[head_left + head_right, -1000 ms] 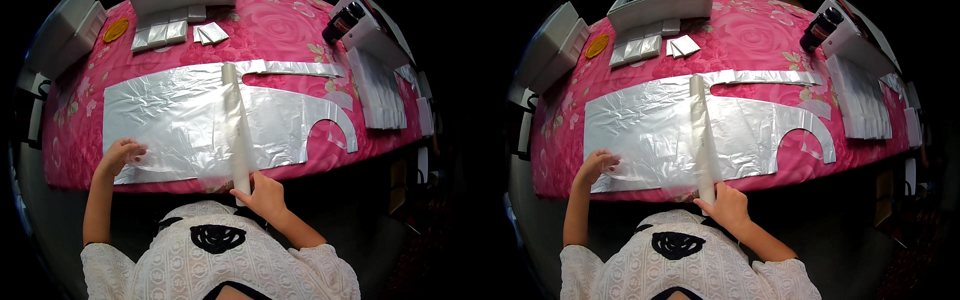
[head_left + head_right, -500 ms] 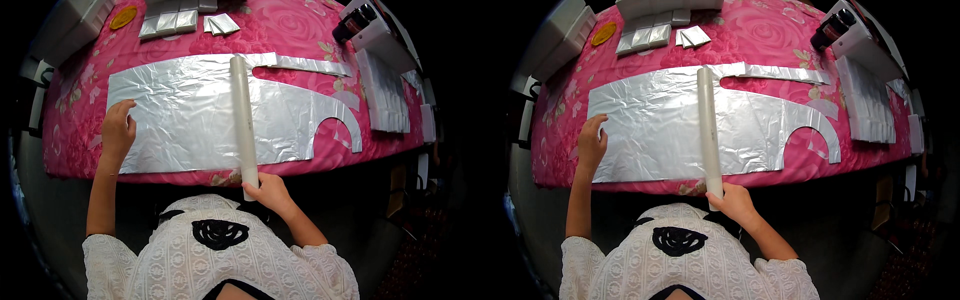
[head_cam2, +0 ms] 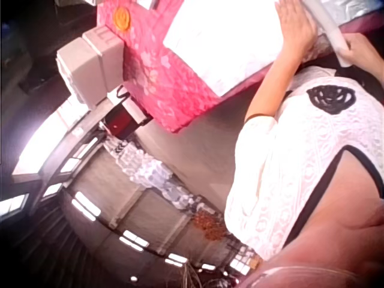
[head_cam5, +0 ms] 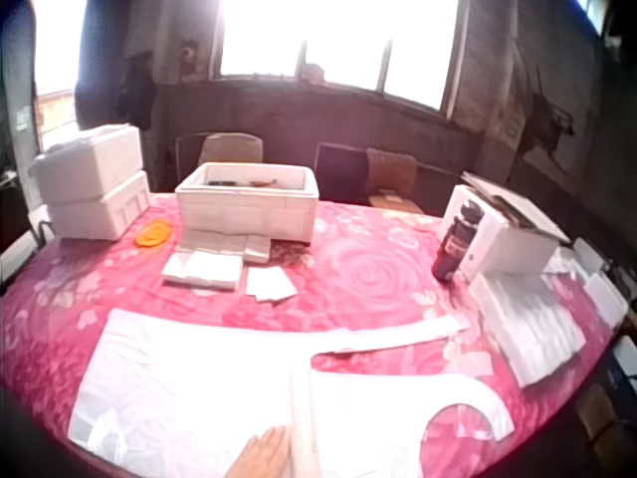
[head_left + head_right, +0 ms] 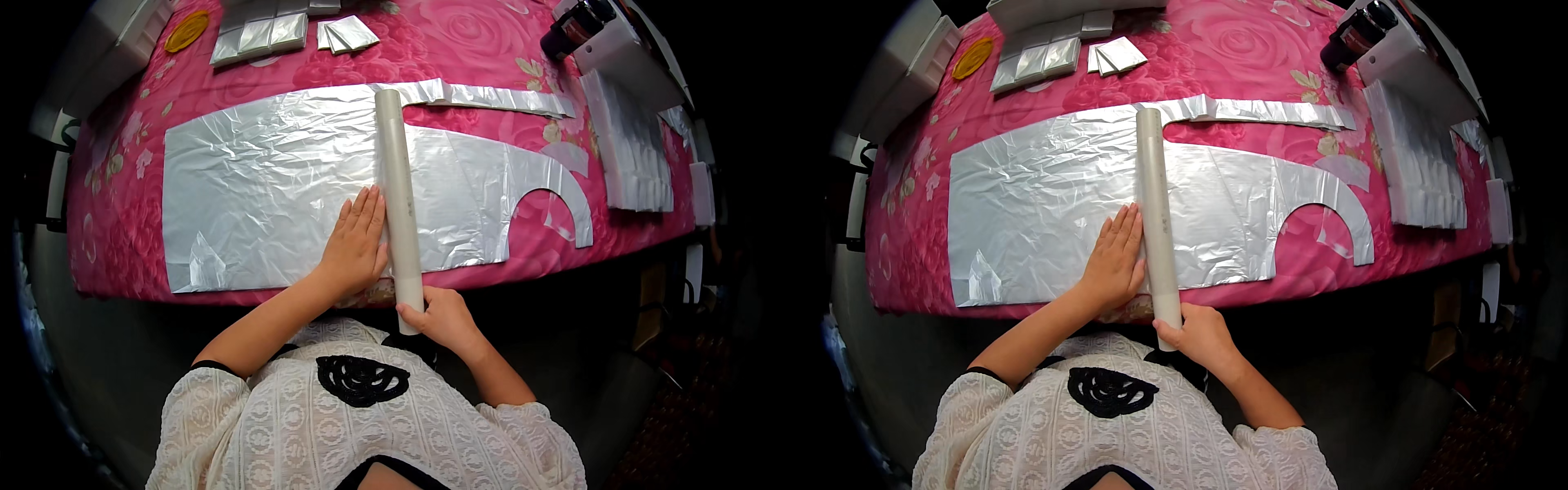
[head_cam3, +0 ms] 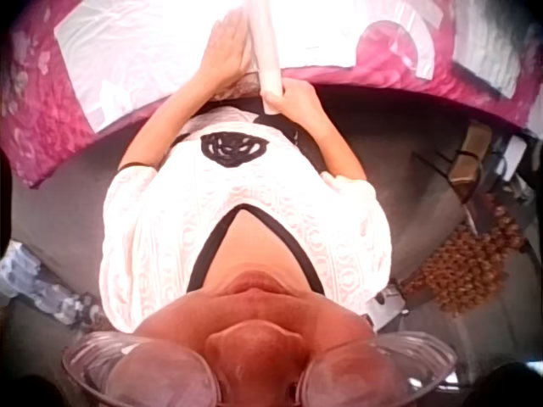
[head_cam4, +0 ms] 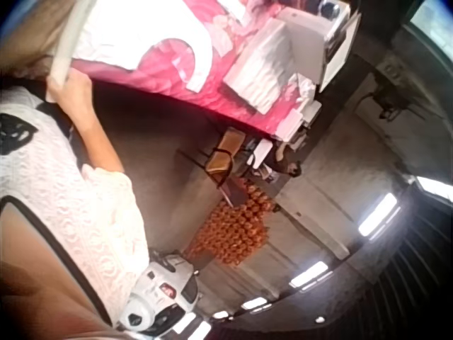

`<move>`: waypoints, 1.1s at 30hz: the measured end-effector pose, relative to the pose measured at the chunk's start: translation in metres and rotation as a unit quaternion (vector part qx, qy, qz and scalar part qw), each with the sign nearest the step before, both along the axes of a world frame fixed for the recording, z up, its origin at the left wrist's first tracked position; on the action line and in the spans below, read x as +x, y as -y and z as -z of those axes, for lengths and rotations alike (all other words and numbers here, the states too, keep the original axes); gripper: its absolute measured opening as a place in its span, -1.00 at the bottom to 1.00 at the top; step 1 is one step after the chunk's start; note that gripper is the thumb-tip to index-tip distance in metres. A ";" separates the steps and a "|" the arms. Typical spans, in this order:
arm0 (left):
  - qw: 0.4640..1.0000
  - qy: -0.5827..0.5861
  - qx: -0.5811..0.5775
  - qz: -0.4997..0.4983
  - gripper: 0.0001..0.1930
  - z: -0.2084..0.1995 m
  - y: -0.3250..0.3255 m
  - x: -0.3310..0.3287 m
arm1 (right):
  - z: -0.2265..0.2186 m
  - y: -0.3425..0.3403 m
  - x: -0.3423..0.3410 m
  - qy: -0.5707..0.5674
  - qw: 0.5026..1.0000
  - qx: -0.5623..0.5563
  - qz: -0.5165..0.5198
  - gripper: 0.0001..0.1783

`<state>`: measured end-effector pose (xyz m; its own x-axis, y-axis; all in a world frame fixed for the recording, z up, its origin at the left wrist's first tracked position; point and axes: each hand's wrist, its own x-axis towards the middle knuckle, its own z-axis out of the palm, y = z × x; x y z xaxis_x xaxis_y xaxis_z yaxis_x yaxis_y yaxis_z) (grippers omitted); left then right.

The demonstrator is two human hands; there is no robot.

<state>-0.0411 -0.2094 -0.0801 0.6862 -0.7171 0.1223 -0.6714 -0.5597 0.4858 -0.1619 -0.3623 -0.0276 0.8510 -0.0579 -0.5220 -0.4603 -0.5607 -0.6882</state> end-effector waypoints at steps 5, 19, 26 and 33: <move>0.999 0.016 0.040 -0.013 -0.30 0.004 0.004 -0.002 | -0.003 0.007 0.010 -0.006 0.998 0.002 -0.059 -0.51; 0.996 0.019 0.085 -0.004 -0.30 -0.003 0.007 -0.001 | 0.035 0.040 0.252 0.022 0.889 0.394 0.231 -0.58; 0.998 -0.005 0.058 -0.011 -0.28 -0.002 0.006 -0.002 | 0.045 0.125 0.291 0.175 0.635 0.650 0.380 -0.69; 0.998 -0.006 0.054 -0.007 -0.27 -0.001 0.006 -0.001 | -0.008 0.295 0.269 0.367 0.585 0.558 0.460 -0.54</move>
